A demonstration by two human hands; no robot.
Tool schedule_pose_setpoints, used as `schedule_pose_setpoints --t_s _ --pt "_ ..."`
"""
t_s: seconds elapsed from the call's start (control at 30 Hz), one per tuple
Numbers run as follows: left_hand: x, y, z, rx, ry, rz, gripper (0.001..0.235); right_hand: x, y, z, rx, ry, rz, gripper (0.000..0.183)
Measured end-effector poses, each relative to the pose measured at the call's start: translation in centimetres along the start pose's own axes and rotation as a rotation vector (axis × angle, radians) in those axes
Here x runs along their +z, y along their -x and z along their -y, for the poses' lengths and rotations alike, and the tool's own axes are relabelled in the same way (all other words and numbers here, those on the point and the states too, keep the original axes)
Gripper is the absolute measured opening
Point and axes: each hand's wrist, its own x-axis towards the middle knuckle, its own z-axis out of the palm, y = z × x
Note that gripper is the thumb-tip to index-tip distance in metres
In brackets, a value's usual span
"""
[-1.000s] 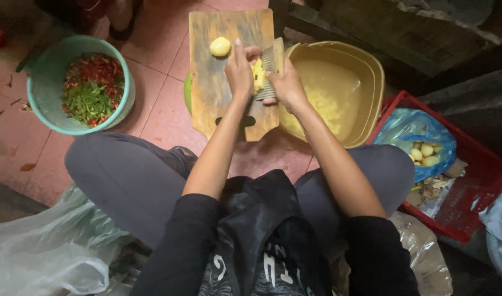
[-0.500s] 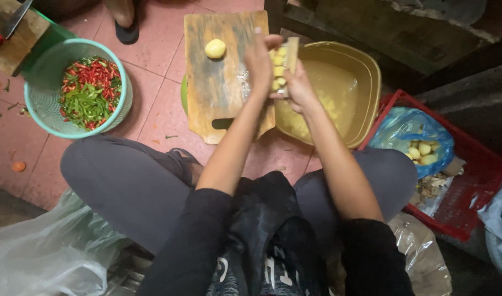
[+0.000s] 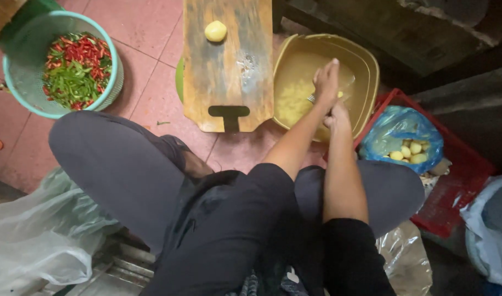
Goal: Slicing potatoes using a corrugated manual slicer.
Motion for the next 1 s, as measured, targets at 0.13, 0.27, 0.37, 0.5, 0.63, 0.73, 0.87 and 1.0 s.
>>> schedule_pose_setpoints --t_s 0.13,0.27,0.37,0.5,0.63,0.73,0.87,1.0 --pt "-1.5 -5.2 0.7 -0.122 0.237 0.024 0.053 -1.8 -1.2 -0.1 0.070 0.197 -0.329 0.024" --pt "-15.1 -10.3 -12.6 0.120 0.087 0.091 0.047 7.7 1.0 5.1 -0.152 1.334 -0.788 0.033" --pt "-24.1 -17.7 -4.9 0.142 -0.149 -0.060 0.032 14.2 4.0 9.5 -0.302 1.532 -0.736 0.021" --pt "-37.6 -16.2 -7.1 0.577 -0.447 -0.109 0.021 19.2 5.2 12.6 -0.544 1.345 -0.647 0.021" --pt "-40.6 -10.3 -11.1 0.370 -0.464 0.306 0.051 22.0 6.9 11.1 -0.317 1.062 -0.464 0.025" --pt "-39.9 -9.0 -11.3 0.335 -0.441 0.278 0.055 26.1 7.3 10.6 -0.308 0.922 -0.358 0.023" --pt "-38.1 -8.5 -8.7 0.447 -0.490 0.161 0.050 34.6 11.5 11.0 -0.361 0.817 -0.146 0.022" --pt "-36.6 -7.3 -9.1 0.355 -0.427 0.183 0.045 40.2 14.4 10.8 -0.356 0.897 -0.033 0.020"
